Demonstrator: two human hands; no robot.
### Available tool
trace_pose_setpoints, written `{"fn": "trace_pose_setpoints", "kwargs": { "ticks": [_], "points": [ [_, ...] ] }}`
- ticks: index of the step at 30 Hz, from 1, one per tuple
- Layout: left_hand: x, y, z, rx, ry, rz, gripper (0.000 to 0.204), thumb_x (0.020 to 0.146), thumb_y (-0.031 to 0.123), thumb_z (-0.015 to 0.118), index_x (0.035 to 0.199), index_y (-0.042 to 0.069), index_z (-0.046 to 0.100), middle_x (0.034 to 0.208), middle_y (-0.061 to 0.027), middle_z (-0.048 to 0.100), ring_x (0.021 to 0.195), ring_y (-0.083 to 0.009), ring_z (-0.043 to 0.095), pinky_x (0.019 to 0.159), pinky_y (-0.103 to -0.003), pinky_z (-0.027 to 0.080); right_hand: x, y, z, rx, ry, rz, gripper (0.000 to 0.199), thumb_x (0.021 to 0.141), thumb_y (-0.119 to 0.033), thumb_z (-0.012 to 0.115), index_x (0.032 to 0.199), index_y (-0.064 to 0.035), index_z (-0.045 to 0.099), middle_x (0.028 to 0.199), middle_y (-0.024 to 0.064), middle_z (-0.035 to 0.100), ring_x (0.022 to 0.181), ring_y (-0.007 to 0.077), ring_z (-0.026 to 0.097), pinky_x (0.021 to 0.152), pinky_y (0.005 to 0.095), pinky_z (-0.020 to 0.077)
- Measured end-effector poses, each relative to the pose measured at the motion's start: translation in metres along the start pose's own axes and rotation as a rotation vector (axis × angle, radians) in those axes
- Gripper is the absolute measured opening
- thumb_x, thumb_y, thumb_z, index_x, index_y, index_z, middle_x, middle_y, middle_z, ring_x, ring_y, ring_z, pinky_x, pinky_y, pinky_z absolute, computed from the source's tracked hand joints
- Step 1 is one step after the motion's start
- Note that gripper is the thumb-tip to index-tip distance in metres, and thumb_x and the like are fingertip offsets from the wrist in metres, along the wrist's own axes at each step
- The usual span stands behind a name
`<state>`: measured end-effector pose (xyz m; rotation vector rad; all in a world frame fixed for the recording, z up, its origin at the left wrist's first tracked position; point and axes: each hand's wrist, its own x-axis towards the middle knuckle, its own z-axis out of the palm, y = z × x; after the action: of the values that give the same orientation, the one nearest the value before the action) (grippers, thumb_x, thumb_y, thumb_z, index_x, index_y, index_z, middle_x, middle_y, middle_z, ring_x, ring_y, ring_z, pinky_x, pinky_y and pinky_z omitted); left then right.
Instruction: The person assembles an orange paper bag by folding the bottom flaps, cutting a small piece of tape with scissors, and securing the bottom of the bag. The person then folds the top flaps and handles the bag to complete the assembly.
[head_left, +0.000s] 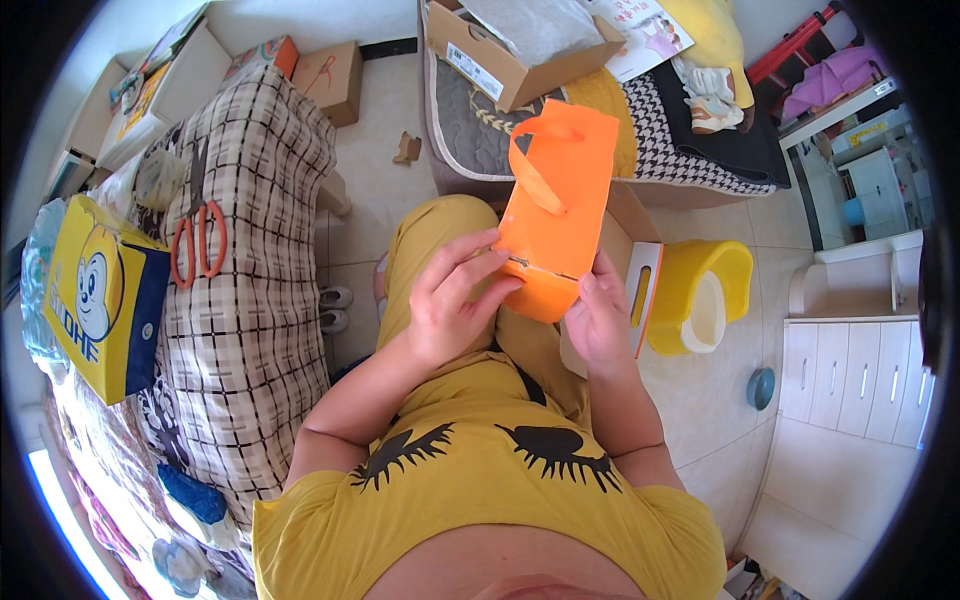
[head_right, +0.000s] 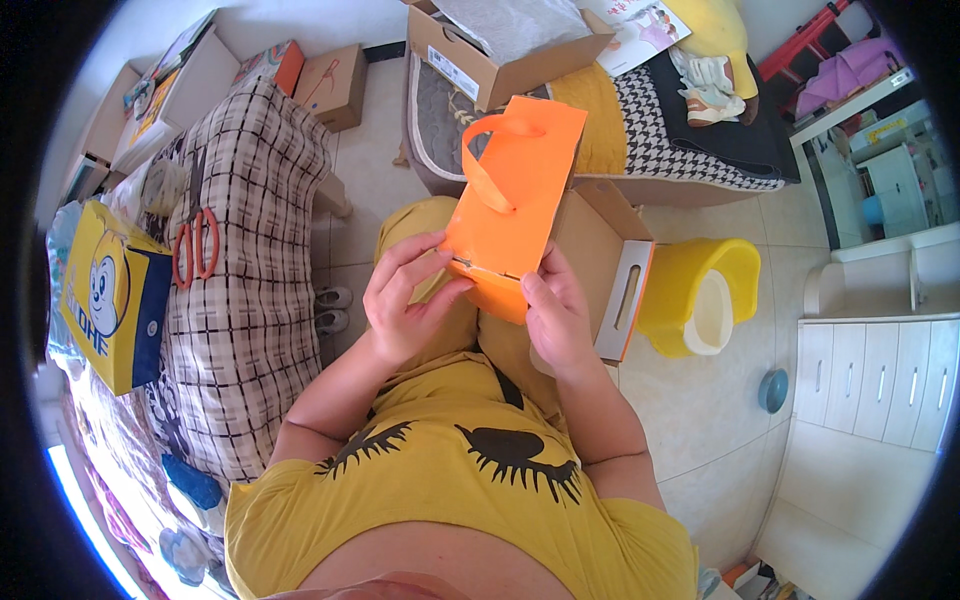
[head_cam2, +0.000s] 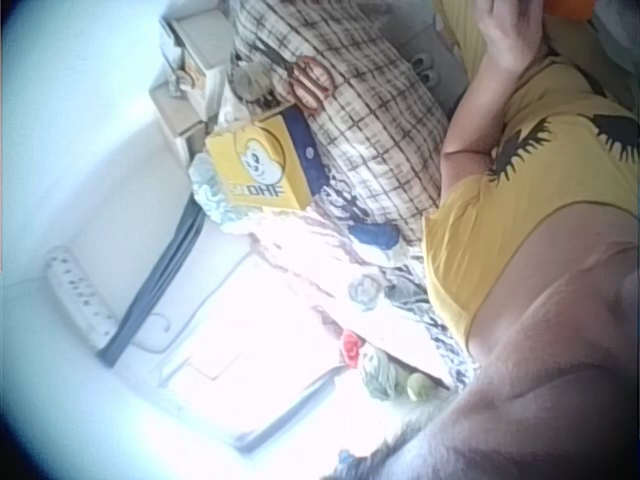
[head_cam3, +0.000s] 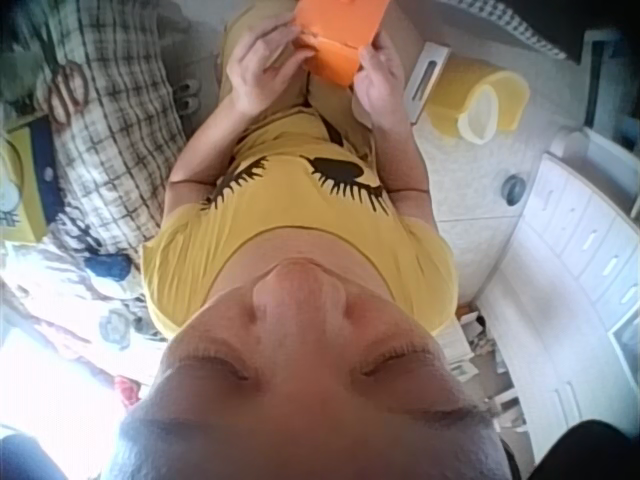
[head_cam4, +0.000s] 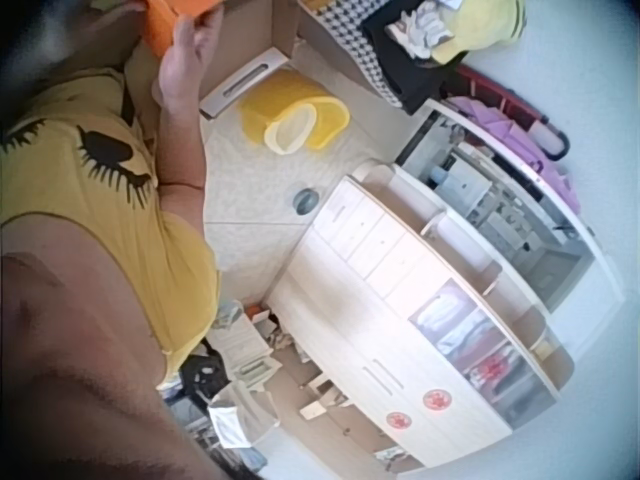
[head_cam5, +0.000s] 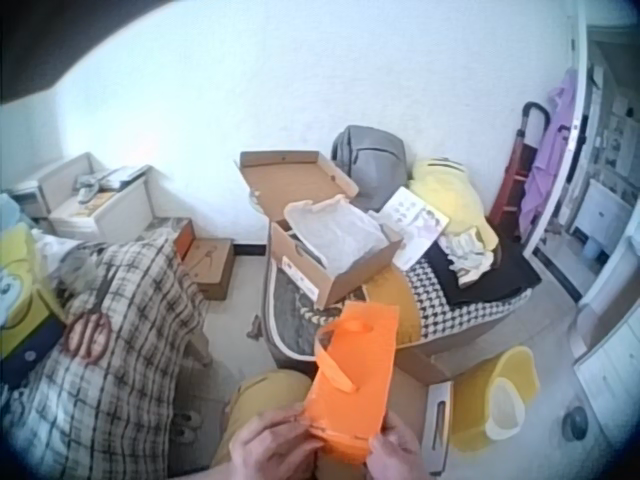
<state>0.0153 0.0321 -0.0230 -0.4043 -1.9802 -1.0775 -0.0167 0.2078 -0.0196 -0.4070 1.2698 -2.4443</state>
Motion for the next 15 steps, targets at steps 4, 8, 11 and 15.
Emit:
{"fn": "trace_pose_setpoints", "kwargs": {
  "ticks": [4, 8, 11, 15],
  "points": [
    [0.0, 0.002, 0.0, -0.002, -0.025, -0.022, 0.042, 0.064, 0.0, 0.08, 0.102, 0.001, 0.062, 0.111, -0.0172, 0.059, 0.088, -0.0278, 0.063, 0.072, -0.032, 0.055, 0.003, -0.001, -0.001, 0.063, 0.005, 0.007, 0.043, 0.09, -0.022, 0.057, 0.124, -0.0005, 0.044, 0.125, 0.0072, 0.051, 0.119, 0.016, 0.047, 0.101, 0.0332, 0.0352],
    [-0.003, 0.003, 0.0, -0.007, -0.041, -0.052, 0.045, 0.062, 0.009, 0.083, 0.1, 0.0, 0.062, 0.109, -0.0196, 0.06, 0.096, -0.0322, 0.062, 0.082, -0.037, 0.054, 0.006, -0.004, -0.006, 0.131, -0.029, 0.064, 0.047, 0.089, -0.024, 0.061, 0.125, 0.0005, 0.045, 0.123, 0.0079, 0.054, 0.116, 0.0174, 0.051, 0.099, 0.0329, 0.039],
    [-0.002, 0.003, 0.0, 0.003, -0.036, -0.044, 0.045, 0.062, 0.008, 0.083, 0.101, -0.001, 0.062, 0.109, -0.02, 0.06, 0.097, -0.0323, 0.062, 0.082, -0.037, 0.054, 0.007, -0.005, -0.012, 0.154, -0.06, 0.097, 0.049, 0.088, -0.024, 0.063, 0.126, 0.0014, 0.046, 0.123, 0.0089, 0.055, 0.115, 0.0184, 0.053, 0.097, 0.0327, 0.0414],
    [-0.002, 0.003, 0.001, 0.001, -0.027, -0.045, 0.044, 0.063, 0.007, 0.082, 0.101, -0.001, 0.061, 0.109, -0.02, 0.06, 0.098, -0.0325, 0.062, 0.082, -0.037, 0.054, 0.008, -0.005, -0.016, 0.181, -0.068, 0.13, 0.048, 0.087, -0.022, 0.064, 0.125, 0.0026, 0.047, 0.121, 0.0102, 0.056, 0.113, 0.0191, 0.055, 0.095, 0.0327, 0.0431]
  ]
}}
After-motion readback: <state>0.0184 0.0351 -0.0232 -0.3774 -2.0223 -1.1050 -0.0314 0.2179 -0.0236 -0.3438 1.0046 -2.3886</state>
